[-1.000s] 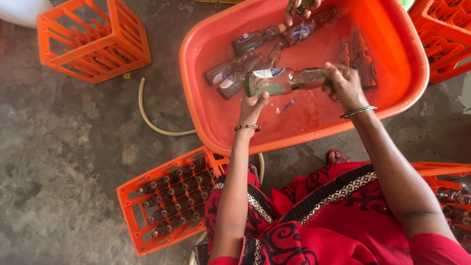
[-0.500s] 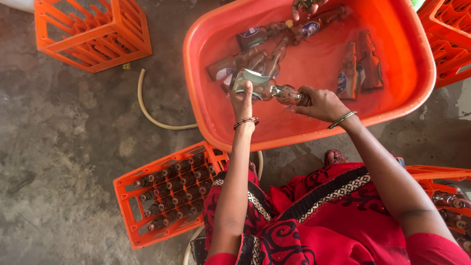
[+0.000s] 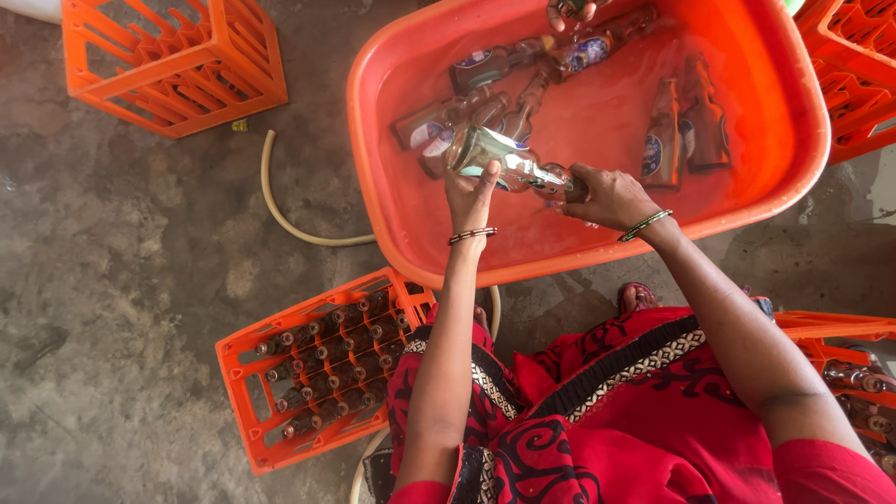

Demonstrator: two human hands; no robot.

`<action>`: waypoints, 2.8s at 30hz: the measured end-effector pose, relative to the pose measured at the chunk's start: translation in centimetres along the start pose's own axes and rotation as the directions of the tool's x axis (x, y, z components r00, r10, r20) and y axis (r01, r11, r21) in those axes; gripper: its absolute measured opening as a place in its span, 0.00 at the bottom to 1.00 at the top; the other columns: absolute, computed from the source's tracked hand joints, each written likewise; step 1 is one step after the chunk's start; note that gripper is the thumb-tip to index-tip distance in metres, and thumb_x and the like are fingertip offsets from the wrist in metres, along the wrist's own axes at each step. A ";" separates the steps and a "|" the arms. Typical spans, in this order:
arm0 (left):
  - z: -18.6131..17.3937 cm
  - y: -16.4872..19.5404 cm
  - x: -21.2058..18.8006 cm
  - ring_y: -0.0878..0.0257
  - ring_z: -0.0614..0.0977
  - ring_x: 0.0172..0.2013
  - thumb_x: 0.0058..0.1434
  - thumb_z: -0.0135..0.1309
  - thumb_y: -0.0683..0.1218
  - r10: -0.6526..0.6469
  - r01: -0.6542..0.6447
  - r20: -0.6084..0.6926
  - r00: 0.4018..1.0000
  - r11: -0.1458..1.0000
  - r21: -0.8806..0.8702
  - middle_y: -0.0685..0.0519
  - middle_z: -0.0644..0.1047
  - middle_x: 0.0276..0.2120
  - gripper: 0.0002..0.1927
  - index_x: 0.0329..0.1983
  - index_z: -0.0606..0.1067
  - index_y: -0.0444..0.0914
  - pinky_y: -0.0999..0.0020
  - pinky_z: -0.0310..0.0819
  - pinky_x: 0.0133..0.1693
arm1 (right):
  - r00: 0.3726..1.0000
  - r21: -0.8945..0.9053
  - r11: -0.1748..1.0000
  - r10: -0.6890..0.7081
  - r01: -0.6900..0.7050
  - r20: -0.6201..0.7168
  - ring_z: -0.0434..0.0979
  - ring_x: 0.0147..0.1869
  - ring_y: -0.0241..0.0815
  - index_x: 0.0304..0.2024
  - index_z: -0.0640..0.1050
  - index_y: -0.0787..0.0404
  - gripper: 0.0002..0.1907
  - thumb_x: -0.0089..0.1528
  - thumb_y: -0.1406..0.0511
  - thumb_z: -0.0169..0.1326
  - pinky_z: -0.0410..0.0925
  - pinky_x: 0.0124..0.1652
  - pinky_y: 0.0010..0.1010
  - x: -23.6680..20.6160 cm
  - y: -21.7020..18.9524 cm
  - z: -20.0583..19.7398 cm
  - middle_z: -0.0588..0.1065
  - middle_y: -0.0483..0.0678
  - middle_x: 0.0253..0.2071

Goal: The person washes glass bottles by hand in a large orange basin filled with water. They repeatedly pick up bottles, rinse them, and place them into an orange crate on the floor.

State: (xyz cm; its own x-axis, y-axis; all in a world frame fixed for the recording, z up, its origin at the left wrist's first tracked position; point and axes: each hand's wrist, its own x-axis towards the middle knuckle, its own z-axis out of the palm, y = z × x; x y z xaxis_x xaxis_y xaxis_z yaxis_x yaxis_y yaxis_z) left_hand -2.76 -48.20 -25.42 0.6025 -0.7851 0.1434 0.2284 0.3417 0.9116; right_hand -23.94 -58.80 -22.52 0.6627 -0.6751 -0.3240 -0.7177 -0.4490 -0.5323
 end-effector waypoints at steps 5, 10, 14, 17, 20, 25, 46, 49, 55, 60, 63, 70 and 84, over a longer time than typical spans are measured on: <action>-0.1 0.0 0.1 0.67 0.76 0.47 0.58 0.68 0.62 -0.037 0.036 0.016 0.999 0.999 0.034 0.53 0.75 0.47 0.41 0.63 0.68 0.33 0.69 0.73 0.49 | 0.991 -0.081 0.993 -0.098 0.091 -0.089 0.82 0.40 0.55 0.46 0.76 0.59 0.26 0.55 0.48 0.64 0.71 0.40 0.47 0.0 0.1 -0.1 0.81 0.52 0.33; -1.1 -2.3 0.6 0.67 0.82 0.34 0.48 0.59 0.72 -0.366 0.370 -0.274 0.889 0.928 -0.039 0.54 0.78 0.39 0.42 0.59 0.69 0.43 0.66 0.79 0.36 | 0.955 -0.007 0.989 -0.143 0.146 -0.260 0.83 0.38 0.55 0.49 0.78 0.59 0.31 0.54 0.46 0.65 0.73 0.38 0.46 -1.1 -0.7 -1.2 0.80 0.53 0.32; -1.9 -4.6 0.2 0.63 0.82 0.31 0.53 0.59 0.76 -0.669 0.546 -0.208 0.713 0.717 -0.433 0.52 0.77 0.36 0.41 0.52 0.71 0.39 0.71 0.76 0.32 | 0.942 0.022 0.989 -0.132 0.145 -0.309 0.83 0.37 0.51 0.46 0.80 0.57 0.29 0.55 0.44 0.65 0.73 0.38 0.43 -2.1 -2.1 -1.8 0.80 0.52 0.31; -2.1 -4.9 0.3 0.65 0.81 0.31 0.52 0.59 0.76 -0.669 0.555 -0.236 0.705 0.727 -0.403 0.54 0.76 0.35 0.40 0.51 0.71 0.40 0.73 0.77 0.31 | 0.926 -0.088 0.978 -0.206 0.188 -0.317 0.83 0.36 0.52 0.49 0.81 0.56 0.29 0.54 0.45 0.66 0.74 0.37 0.44 -2.2 -2.3 -2.3 0.81 0.51 0.31; -1.8 -4.0 0.6 0.68 0.82 0.34 0.49 0.59 0.72 -0.618 0.528 -0.265 0.741 0.779 -0.338 0.57 0.78 0.38 0.39 0.55 0.70 0.44 0.73 0.79 0.33 | 0.936 -0.064 0.982 -0.190 0.180 -0.295 0.83 0.36 0.53 0.51 0.80 0.54 0.30 0.54 0.45 0.66 0.73 0.38 0.45 -2.2 -1.9 -2.4 0.81 0.51 0.31; -1.0 -2.4 0.5 0.72 0.79 0.33 0.54 0.62 0.69 -0.426 0.410 -0.328 0.843 0.904 -0.120 0.57 0.77 0.39 0.40 0.60 0.70 0.40 0.75 0.76 0.32 | 0.961 -0.153 0.982 -0.142 0.108 -0.238 0.82 0.38 0.55 0.49 0.80 0.50 0.26 0.53 0.47 0.67 0.73 0.39 0.48 -1.8 -0.9 -1.6 0.81 0.50 0.32; -0.4 -0.9 -0.1 0.65 0.74 0.54 0.58 0.65 0.65 -0.008 0.032 -0.164 0.986 0.989 0.146 0.52 0.73 0.54 0.45 0.69 0.63 0.36 0.65 0.71 0.58 | 0.974 -0.176 0.980 -0.129 0.096 -0.187 0.82 0.39 0.55 0.42 0.78 0.52 0.23 0.52 0.50 0.68 0.73 0.38 0.48 -0.4 0.2 0.1 0.81 0.49 0.33; -0.5 -0.8 -0.2 0.65 0.75 0.52 0.59 0.66 0.63 0.017 0.003 -0.127 0.992 0.988 0.153 0.49 0.74 0.48 0.47 0.73 0.63 0.35 0.64 0.71 0.59 | 0.979 -0.202 0.976 -0.112 0.077 -0.169 0.82 0.40 0.56 0.44 0.77 0.52 0.25 0.52 0.47 0.67 0.73 0.39 0.49 0.0 0.2 0.5 0.81 0.50 0.33; 0.0 -0.7 -0.7 0.56 0.74 0.48 0.55 0.66 0.64 -0.066 0.070 -0.039 0.997 0.994 0.086 0.42 0.71 0.49 0.56 0.79 0.55 0.36 0.57 0.71 0.51 | 0.995 -0.197 0.977 -0.092 0.081 -0.045 0.83 0.41 0.58 0.47 0.76 0.55 0.33 0.51 0.42 0.65 0.73 0.41 0.51 0.5 -0.2 1.7 0.80 0.54 0.34; 0.8 -1.6 -0.4 0.57 0.57 0.74 0.56 0.64 0.65 -0.159 0.150 -0.053 0.986 0.978 -0.142 0.45 0.52 0.76 0.62 0.82 0.40 0.42 0.56 0.51 0.72 | 0.982 -0.099 0.986 -0.116 0.132 0.147 0.83 0.44 0.56 0.42 0.78 0.58 0.37 0.49 0.35 0.64 0.74 0.44 0.47 0.3 -1.6 2.4 0.81 0.56 0.37; 0.6 -1.9 -0.4 0.58 0.60 0.71 0.55 0.67 0.59 -0.228 0.178 -0.155 0.961 0.943 -0.282 0.49 0.54 0.74 0.60 0.80 0.40 0.47 0.56 0.53 0.71 | 0.947 -0.037 0.996 -0.069 0.084 0.315 0.86 0.44 0.54 0.46 0.78 0.57 0.40 0.49 0.34 0.61 0.75 0.45 0.45 1.3 -1.0 1.3 0.82 0.54 0.42; 0.3 -3.2 -0.5 0.63 0.78 0.49 0.52 0.70 0.44 -0.309 0.219 -0.352 0.884 0.937 -0.272 0.55 0.75 0.50 0.41 0.68 0.64 0.37 0.62 0.71 0.55 | 0.933 -0.280 0.924 0.315 -0.259 0.175 0.85 0.46 0.48 0.53 0.77 0.59 0.30 0.58 0.45 0.54 0.76 0.47 0.39 3.2 3.1 -0.3 0.81 0.51 0.46; -0.4 -3.0 0.2 0.59 0.73 0.51 0.44 0.70 0.50 -0.656 0.481 -0.445 0.609 0.752 -0.450 0.56 0.72 0.50 0.44 0.64 0.63 0.46 0.49 0.73 0.47 | 0.947 0.411 0.862 -0.214 0.298 -0.240 0.81 0.52 0.38 0.57 0.75 0.63 0.19 0.66 0.61 0.55 0.74 0.52 0.32 2.8 -3.1 -0.2 0.80 0.49 0.50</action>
State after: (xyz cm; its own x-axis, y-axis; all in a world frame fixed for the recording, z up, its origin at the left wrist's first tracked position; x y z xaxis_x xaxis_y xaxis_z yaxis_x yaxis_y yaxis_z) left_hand -3.02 -49.14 -28.27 0.5574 -0.4727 -0.6825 0.8062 0.1116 0.5811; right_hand -19.91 -59.45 -21.65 0.7297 -0.6838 -0.0056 -0.3329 -0.3480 -0.8764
